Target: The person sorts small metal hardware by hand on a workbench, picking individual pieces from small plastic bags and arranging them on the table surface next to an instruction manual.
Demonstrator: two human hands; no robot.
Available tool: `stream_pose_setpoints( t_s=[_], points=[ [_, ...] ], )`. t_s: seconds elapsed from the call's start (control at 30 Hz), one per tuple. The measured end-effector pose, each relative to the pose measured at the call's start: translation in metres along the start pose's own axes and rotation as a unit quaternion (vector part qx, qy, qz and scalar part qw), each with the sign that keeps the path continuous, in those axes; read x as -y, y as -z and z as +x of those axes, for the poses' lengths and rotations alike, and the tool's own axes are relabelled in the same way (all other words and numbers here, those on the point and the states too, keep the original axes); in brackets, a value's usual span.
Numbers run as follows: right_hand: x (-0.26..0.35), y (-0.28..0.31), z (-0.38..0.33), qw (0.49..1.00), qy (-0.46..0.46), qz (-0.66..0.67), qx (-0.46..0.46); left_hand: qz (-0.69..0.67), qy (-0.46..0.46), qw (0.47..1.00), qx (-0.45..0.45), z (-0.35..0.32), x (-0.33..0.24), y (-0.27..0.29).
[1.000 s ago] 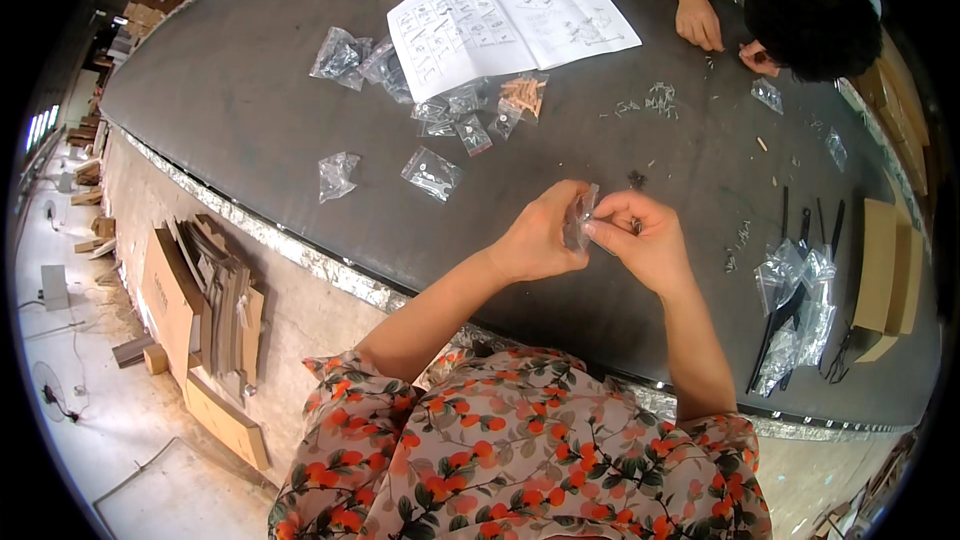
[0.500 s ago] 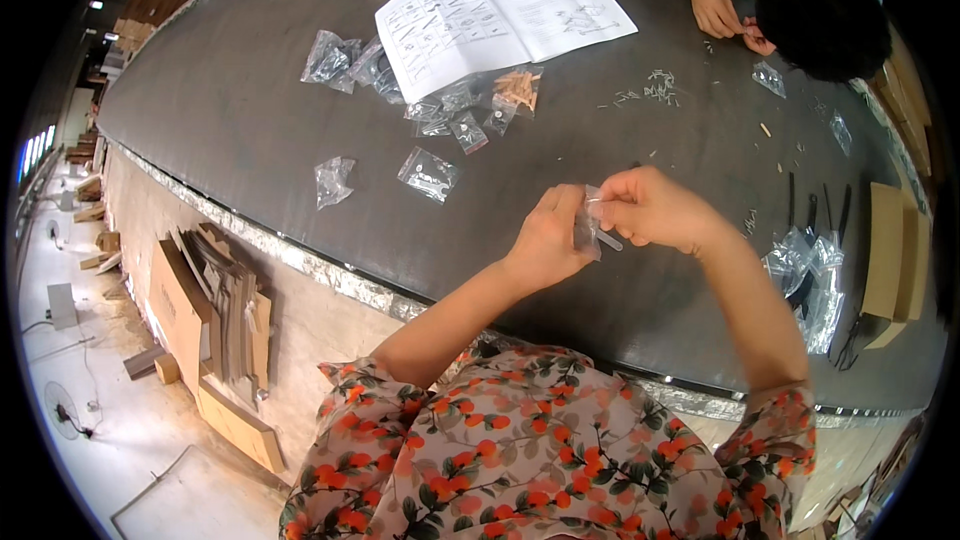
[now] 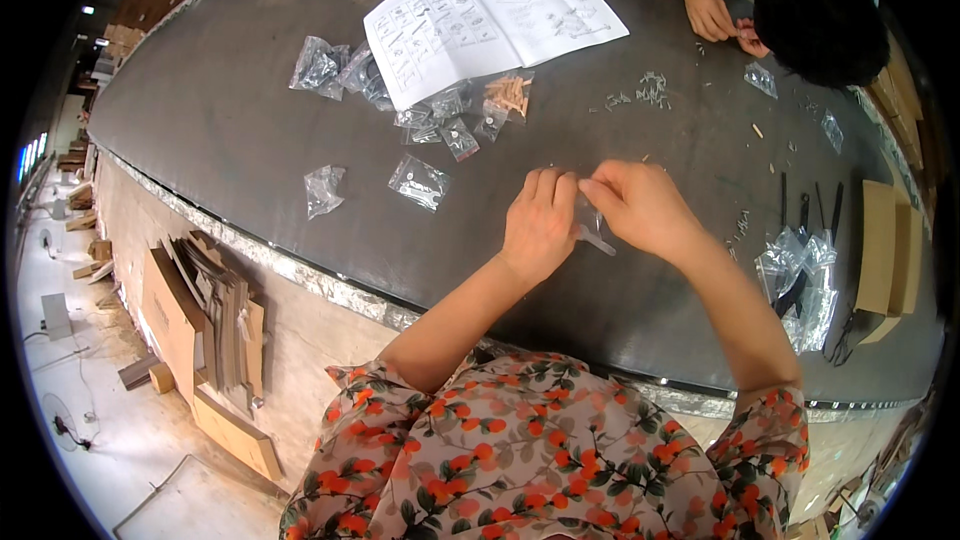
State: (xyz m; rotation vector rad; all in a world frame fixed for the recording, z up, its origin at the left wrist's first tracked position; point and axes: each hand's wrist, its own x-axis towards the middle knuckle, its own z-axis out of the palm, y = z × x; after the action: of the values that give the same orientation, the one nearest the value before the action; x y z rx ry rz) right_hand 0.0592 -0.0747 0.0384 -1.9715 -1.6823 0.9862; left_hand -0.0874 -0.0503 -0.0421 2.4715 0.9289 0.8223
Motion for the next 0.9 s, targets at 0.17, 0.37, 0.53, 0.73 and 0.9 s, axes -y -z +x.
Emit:
stream_pose_setpoints(
  t_s=[0.17, 0.37, 0.53, 0.73, 0.9],
  points=[
    [-0.014, -0.005, -0.008, 0.998, -0.018, -0.032, 0.041, 0.000, 0.017, 1.000, -0.005, 0.000, 0.002, 0.000],
    [-0.021, 0.000, -0.009, 0.983, -0.051, 0.160, 0.080, -0.007, -0.020, 1.000, 0.008, -0.004, -0.002, -0.006],
    [-0.017, 0.012, -0.007, 0.942, -0.126, 0.270, 0.152, -0.026, -0.007, 1.000, 0.011, -0.006, -0.003, -0.008],
    [-0.021, 0.024, -0.003, 0.917, -0.179, 0.317, 0.161, -0.132, 0.071, 0.989, 0.000, -0.006, -0.013, -0.021],
    [-0.017, 0.030, 0.003, 0.925, -0.210, 0.273, 0.163, -0.140, 0.064, 0.988, -0.001, -0.002, -0.014, -0.032]
  ],
)
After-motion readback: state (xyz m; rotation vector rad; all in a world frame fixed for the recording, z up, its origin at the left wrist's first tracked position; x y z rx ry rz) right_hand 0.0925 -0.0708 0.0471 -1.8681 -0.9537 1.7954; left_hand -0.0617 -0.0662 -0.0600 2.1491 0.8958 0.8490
